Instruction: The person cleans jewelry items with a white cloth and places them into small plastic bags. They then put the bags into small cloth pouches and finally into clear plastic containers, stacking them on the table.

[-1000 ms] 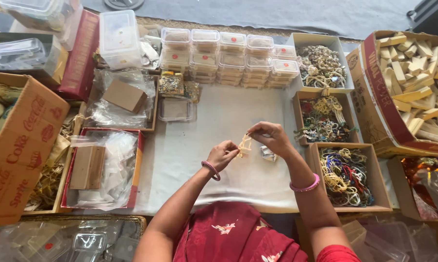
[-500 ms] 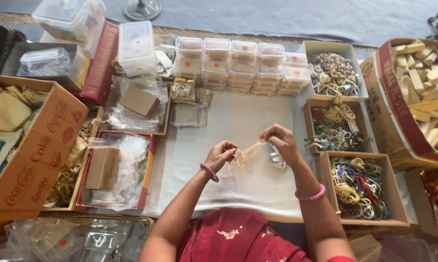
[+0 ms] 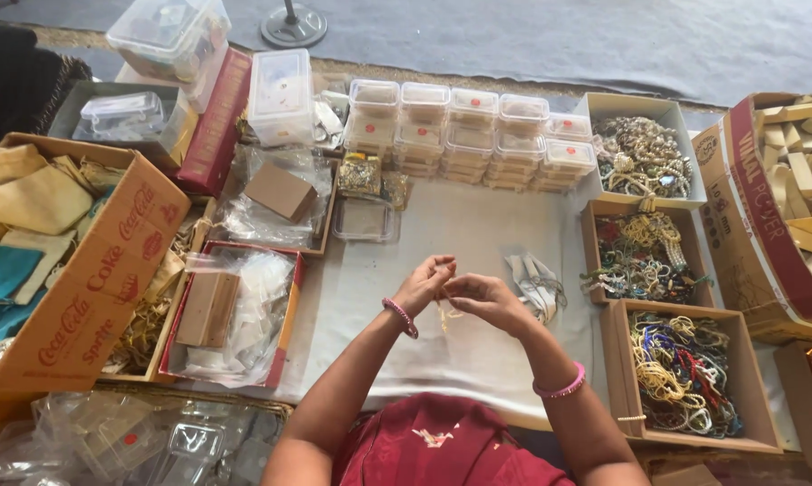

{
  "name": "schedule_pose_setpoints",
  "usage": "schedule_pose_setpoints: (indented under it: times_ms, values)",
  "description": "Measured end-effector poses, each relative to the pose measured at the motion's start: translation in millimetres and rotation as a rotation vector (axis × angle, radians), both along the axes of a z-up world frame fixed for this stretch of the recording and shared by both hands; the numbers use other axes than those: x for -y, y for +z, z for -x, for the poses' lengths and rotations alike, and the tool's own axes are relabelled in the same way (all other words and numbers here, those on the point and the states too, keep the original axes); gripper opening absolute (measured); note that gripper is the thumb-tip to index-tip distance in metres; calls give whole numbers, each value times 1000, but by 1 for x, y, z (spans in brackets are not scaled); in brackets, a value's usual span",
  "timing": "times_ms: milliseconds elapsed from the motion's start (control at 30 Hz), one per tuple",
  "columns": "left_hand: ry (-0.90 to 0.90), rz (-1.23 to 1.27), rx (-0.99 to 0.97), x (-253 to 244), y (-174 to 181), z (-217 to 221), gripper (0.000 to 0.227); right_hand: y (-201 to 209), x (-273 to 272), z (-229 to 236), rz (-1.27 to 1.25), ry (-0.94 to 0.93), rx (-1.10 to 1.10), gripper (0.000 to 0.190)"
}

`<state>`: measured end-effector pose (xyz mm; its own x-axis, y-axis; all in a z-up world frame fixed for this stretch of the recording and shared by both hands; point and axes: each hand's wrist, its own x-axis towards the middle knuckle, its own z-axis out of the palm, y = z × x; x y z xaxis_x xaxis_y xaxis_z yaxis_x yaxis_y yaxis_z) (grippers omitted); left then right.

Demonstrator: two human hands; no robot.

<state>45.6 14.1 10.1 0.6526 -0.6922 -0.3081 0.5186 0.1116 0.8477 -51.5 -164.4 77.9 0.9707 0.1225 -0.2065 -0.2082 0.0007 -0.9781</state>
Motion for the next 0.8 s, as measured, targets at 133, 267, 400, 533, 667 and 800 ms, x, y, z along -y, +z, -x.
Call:
schedule_pose_setpoints:
  times_ms: [133,267,400,533,667,800]
  values:
    - [-1,-75,281,-11,22,0,60,-20,7,-5,-85,50,60,27]
    - [-27,-380,735,-18,77,12,62,-32,2,-3,20,-52,247,32]
    - [43,-520,839,-12,95,20,41,-27,-10,-3,-39,-210,379,37]
    - [-34,-542,1104,-6,80,18,30,-12,-23,-8,-162,-198,323,51]
    - [-111,-552,1258,-5,114,21,29,-37,-12,-8,-315,-69,84,37]
    - [-58,-718,1480,-26,87,13,40,-40,22,3,-183,-65,7,35]
